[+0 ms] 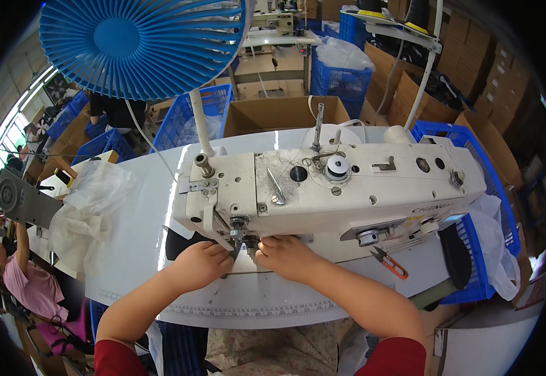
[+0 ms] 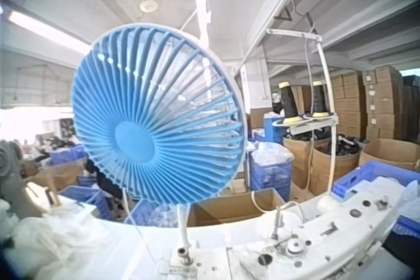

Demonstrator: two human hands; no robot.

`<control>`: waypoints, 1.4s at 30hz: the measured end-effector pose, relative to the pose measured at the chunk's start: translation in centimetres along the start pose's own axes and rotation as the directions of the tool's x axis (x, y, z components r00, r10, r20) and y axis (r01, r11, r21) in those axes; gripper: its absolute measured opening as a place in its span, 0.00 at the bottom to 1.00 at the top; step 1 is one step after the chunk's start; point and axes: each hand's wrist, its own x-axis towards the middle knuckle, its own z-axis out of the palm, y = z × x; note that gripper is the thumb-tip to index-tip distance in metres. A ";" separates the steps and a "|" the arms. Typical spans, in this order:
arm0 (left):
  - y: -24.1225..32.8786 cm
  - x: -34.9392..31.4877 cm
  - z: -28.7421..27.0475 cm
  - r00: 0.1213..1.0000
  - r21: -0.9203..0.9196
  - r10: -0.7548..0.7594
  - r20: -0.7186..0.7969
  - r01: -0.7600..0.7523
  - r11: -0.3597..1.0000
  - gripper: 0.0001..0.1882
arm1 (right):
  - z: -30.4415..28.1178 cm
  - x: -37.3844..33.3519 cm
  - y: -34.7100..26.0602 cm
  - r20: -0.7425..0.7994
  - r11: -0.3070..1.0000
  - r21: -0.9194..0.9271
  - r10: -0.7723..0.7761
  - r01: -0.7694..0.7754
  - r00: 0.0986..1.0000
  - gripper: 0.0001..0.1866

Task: The person trims excess threads from a sewn fabric piece using thread snips. The person then aligns two fabric pieces and stitches them together using a sewing machine.

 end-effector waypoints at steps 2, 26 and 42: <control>0.0 -0.3 0.7 0.999 0.033 0.024 -0.025 -0.023 0.999 0.07 | -0.1 0.1 -0.2 -0.025 0.999 -0.036 -0.020 0.019 0.999 0.08; 1.4 1.1 2.4 0.982 0.091 -0.125 0.141 0.113 0.989 0.05 | 1.8 2.2 -2.5 -0.055 0.925 -0.373 0.063 -0.079 0.997 0.08; 4.2 -0.5 2.0 0.908 0.121 -0.420 0.002 0.416 0.901 0.09 | -0.1 -1.1 -0.6 -0.243 0.867 -0.345 0.289 -0.361 0.926 0.10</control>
